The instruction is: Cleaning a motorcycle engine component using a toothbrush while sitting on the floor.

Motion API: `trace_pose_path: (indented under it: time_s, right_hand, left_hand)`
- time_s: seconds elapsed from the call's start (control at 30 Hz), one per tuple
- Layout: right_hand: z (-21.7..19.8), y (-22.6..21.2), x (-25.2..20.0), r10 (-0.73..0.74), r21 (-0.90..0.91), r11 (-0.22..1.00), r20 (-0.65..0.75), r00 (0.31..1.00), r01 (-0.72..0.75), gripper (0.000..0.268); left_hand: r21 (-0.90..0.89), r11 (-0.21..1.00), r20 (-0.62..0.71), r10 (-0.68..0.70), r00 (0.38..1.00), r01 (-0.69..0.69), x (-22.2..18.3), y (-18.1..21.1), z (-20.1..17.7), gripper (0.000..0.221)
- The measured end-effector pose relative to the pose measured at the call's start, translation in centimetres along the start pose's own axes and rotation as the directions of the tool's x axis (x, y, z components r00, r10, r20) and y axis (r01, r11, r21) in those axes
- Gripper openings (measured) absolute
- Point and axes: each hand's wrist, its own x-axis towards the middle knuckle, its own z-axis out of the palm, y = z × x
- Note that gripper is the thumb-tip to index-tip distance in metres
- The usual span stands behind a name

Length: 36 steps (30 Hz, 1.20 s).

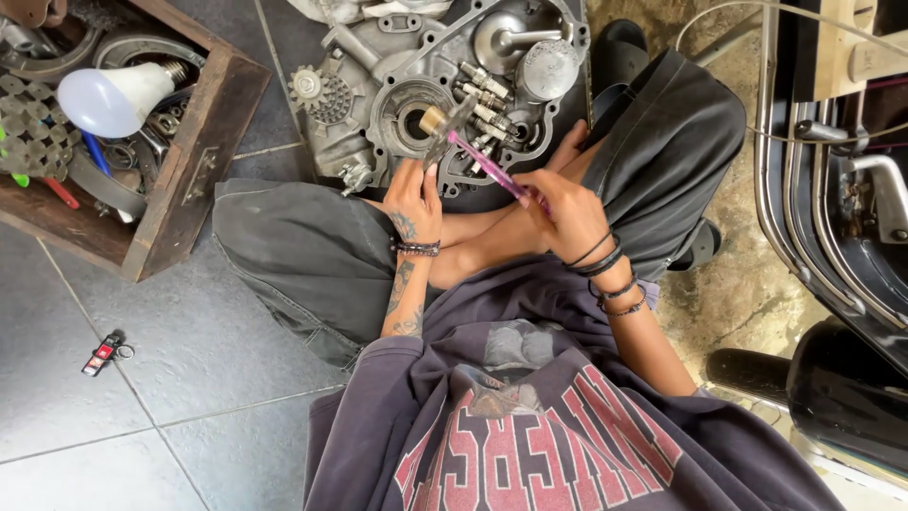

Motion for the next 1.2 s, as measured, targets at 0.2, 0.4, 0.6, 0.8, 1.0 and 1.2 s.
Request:
trace_pose_path:
  time_s: [0.2,0.4,0.6,0.8,1.0,1.2]
  right_hand:
    - [5.1,0.2,-3.3,0.097,0.498,0.847,0.201,0.975,-0.187,0.038]
    - [7.6,2.1,-6.1,0.061,0.930,0.131,0.339,0.939,-0.345,0.042]
    - [3.6,1.4,-4.8,0.171,0.341,0.906,0.247,0.954,-0.250,0.032]
    - [3.0,-1.2,-2.8,0.126,0.415,0.886,0.213,0.969,-0.206,0.040]
    - [5.1,-1.0,-3.2,0.067,0.320,0.941,0.148,0.987,-0.112,0.021]
    - [0.4,-2.4,-6.7,-0.022,0.705,0.690,0.243,0.970,-0.161,0.019]
  left_hand:
    - [0.071,0.994,-0.076,0.088,0.993,-0.083,0.9,0.6,-1.2,0.026]
    - [0.034,0.982,0.100,0.183,0.978,-0.187,0.5,0.2,-1.7,0.037]
    - [-0.017,0.936,0.183,0.348,0.919,-0.351,1.6,2.9,-2.2,0.032]
    - [-0.101,0.903,0.168,0.429,0.887,-0.418,2.5,7.4,-3.8,0.042]
    - [-0.092,0.911,0.095,0.410,0.907,-0.402,2.4,7.7,-4.0,0.044]
    - [-0.042,0.935,0.111,0.354,0.929,-0.351,0.4,0.2,-4.4,0.040]
